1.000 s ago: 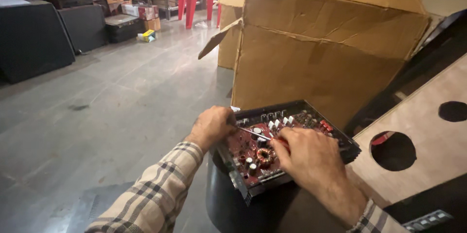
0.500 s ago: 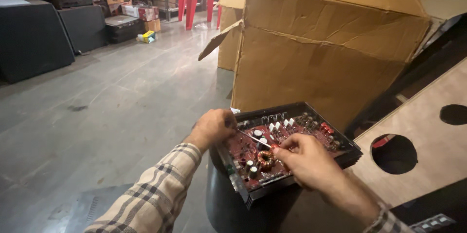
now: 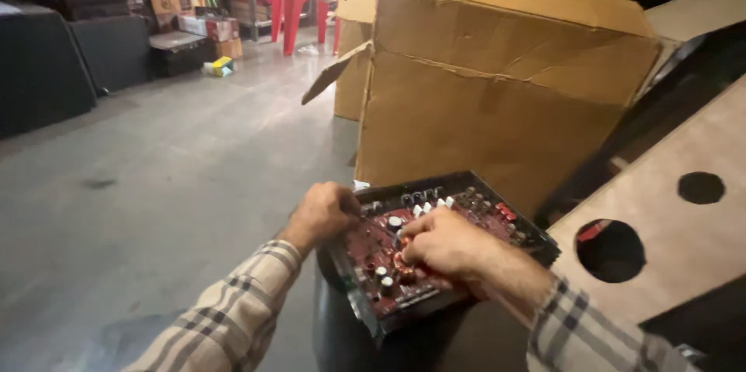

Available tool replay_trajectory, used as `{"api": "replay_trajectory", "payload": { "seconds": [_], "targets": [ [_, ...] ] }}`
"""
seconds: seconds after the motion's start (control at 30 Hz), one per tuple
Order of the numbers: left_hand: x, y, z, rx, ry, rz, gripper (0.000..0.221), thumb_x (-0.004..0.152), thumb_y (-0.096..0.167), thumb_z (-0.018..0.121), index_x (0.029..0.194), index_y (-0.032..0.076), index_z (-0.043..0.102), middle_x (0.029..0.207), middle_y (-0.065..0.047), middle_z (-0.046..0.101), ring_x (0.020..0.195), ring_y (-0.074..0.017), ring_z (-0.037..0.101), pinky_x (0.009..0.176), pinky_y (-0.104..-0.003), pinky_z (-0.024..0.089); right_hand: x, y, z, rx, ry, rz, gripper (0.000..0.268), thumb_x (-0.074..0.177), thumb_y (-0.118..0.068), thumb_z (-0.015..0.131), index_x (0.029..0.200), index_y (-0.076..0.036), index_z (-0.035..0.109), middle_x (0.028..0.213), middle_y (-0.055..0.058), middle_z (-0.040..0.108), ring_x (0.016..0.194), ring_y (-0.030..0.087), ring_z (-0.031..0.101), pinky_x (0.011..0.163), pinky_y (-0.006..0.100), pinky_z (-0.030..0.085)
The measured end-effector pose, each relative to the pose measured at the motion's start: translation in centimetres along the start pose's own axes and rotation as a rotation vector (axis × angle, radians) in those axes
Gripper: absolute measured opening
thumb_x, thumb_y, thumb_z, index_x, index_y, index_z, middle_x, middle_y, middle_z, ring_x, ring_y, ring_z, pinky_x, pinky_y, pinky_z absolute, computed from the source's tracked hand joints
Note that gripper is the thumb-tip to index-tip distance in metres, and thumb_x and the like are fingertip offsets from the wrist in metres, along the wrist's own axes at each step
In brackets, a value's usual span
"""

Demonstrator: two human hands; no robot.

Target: The person uses a screwdriver to adjust components on a large red circuit board that is resting on a black cylinder on the floor.

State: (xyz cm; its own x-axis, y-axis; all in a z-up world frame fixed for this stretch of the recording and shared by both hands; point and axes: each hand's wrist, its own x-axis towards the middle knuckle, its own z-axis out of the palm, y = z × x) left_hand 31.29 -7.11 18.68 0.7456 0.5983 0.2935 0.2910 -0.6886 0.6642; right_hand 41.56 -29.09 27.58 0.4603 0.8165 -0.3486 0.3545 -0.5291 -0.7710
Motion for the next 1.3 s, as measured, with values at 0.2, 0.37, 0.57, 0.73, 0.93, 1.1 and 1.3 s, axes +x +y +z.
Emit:
{"api": "replay_trajectory", "payload": {
  "seconds": [0.2, 0.37, 0.57, 0.73, 0.93, 1.1, 1.3],
  "targets": [
    [0.1, -0.6, 0.2, 0.021, 0.029, 0.079, 0.021, 0.069, 0.017, 0.082, 0.089, 0.012, 0.081, 0.086, -0.009, 0.08, 0.079, -0.0248, 0.077, 0.079, -0.037, 0.061, -2.7, -2.5, 1.1, -0.946, 0.204, -0.277, 0.033, 0.078, -0.016, 0.079, 0.11, -0.011, 0.074, 0.098, 0.016, 0.072, 0.094, 0.034, 0.072, 0.081, 0.045, 0.058],
    [0.6, -0.1, 0.2, 0.086, 0.009, 0.123, 0.019, 0.072, 0.019, 0.08, 0.09, 0.014, 0.081, 0.09, -0.01, 0.08, 0.087, -0.0257, 0.077, 0.084, -0.038, 0.06, -3.2, -2.0, 0.1, -1.003, 0.213, -0.28, 0.026, 0.084, -0.017, 0.068, 0.109, -0.014, 0.076, 0.102, 0.016, 0.074, 0.102, 0.033, 0.072, 0.092, 0.045, 0.056],
    [0.5, -0.2, -0.3, -0.03, 0.018, -0.165, 0.071, 0.061, 0.025, 0.093, 0.124, 0.018, 0.061, 0.109, -0.011, 0.076, 0.102, -0.0272, 0.073, 0.091, -0.039, 0.057, -1.4, -0.9, -0.6, 0.003, 0.094, 0.202, 0.023, 0.095, -0.022, 0.073, 0.088, 0.0, 0.072, 0.061, 0.004, 0.058, 0.044, 0.016, 0.044, 0.04, 0.036, 0.033],
    [1.2, -0.7, 0.0, 0.076, -0.1, -0.247, 0.054, 0.068, 0.031, 0.092, 0.117, 0.017, 0.076, 0.108, -0.011, 0.078, 0.101, -0.0255, 0.075, 0.093, -0.038, 0.056, -0.5, -2.2, -0.6, 0.104, -0.019, 0.278, 0.008, 0.099, -0.018, 0.062, 0.098, -0.01, 0.065, 0.058, 0.004, 0.053, 0.039, 0.014, 0.043, 0.035, 0.035, 0.035],
    [1.5, -2.5, 1.5, -0.065, -0.033, -0.218, 0.054, 0.065, 0.026, 0.091, 0.115, 0.011, 0.078, 0.104, -0.013, 0.08, 0.097, -0.0246, 0.077, 0.091, -0.036, 0.058, 1.5, -1.8, -0.5, -0.405, 0.04, 0.001, 0.025, 0.093, -0.018, 0.066, 0.11, -0.009, 0.081, 0.066, 0.008, 0.069, 0.045, 0.014, 0.055, 0.046, 0.036, 0.047],
    [2.2, -2.9, 1.9, -0.137, 0.01, -0.199, 0.06, 0.063, 0.023, 0.093, 0.118, 0.009, 0.075, 0.106, -0.013, 0.079, 0.098, -0.0231, 0.077, 0.093, -0.034, 0.057, 1.6, -1.7, -0.7, -0.82, 0.127, -0.367, 0.026, 0.088, -0.024, 0.071, 0.105, -0.007, 0.081, 0.08, 0.015, 0.078, 0.066, 0.023, 0.07, 0.065, 0.041, 0.058],
    [1.5, -2.6, 1.7, -0.089, 0.005, -0.166, 0.052, 0.063, 0.022, 0.091, 0.113, 0.011, 0.079, 0.099, -0.014, 0.08, 0.095, -0.0255, 0.078, 0.09, -0.037, 0.059, -1.4, -1.0, 0.4, -1.411, 0.183, -0.63, 0.028, 0.089, -0.01, 0.063, 0.115, 0.001, 0.065, 0.089, 0.014, 0.071, 0.08, 0.03, 0.072, 0.07, 0.043, 0.06]
  ]
}}
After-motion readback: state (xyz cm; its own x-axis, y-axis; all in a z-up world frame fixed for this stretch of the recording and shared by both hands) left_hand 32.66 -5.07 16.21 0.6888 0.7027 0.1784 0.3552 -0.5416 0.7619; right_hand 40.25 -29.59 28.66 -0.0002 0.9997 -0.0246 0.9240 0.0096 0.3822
